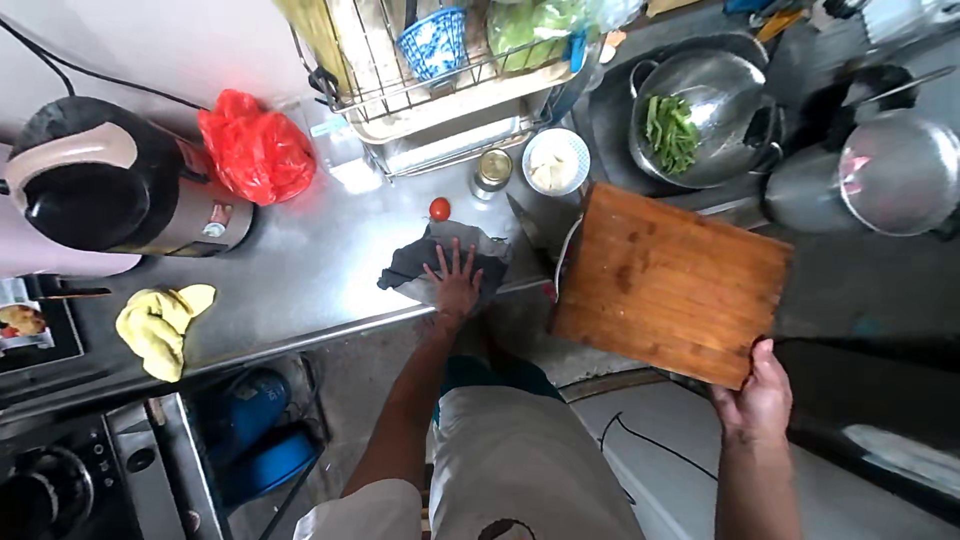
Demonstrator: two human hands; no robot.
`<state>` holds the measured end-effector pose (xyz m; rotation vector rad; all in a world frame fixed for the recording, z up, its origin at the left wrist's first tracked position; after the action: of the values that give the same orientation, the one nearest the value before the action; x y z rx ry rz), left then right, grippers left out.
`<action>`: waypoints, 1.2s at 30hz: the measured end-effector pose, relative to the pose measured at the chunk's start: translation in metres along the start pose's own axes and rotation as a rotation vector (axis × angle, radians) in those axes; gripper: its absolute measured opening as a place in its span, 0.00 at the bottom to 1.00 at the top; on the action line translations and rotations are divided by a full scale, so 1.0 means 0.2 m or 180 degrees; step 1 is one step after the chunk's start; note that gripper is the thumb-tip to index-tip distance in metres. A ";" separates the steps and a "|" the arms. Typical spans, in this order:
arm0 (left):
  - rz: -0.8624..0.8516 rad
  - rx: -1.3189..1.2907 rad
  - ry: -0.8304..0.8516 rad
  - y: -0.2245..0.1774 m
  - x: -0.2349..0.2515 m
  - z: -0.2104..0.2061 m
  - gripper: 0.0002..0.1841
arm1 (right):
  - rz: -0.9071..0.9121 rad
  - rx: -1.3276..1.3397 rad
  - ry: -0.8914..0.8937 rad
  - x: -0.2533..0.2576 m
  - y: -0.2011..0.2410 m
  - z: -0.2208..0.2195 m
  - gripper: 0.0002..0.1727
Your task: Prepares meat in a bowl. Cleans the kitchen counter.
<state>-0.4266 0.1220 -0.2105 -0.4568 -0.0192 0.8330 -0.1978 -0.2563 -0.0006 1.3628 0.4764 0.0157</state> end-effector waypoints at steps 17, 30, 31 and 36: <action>-0.0139 -0.0969 0.0117 -0.51 0.07 -0.15 0.34 | -0.0013 -0.0190 0.0059 0.03 0.02 -0.07 0.25; 0.1387 -0.4471 -0.0240 0.39 -0.42 0.53 0.31 | -0.0290 -0.0940 0.0984 0.17 -0.35 -0.85 0.20; 0.1455 -0.4455 -0.0276 0.44 -0.43 0.54 0.31 | -0.0270 -0.1032 0.1086 0.18 -0.41 -0.92 0.21; 0.1892 -0.3941 -0.0268 0.65 -0.46 0.58 0.24 | -0.0100 -0.1477 0.1419 0.17 -0.59 -1.24 0.21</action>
<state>-0.6023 0.1758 -0.1435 -1.6432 -0.5202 1.3766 -0.2809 -0.0419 -0.1544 0.8894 0.8115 0.3886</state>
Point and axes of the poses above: each hand's wrist, its own x-axis towards the middle knuckle, its own z-axis out of the back of the hand, y = z × x, the point moved 2 cm from there along x, towards the middle knuckle, and after that the axes turned 8 degrees about -x, right-handed, at the moved point
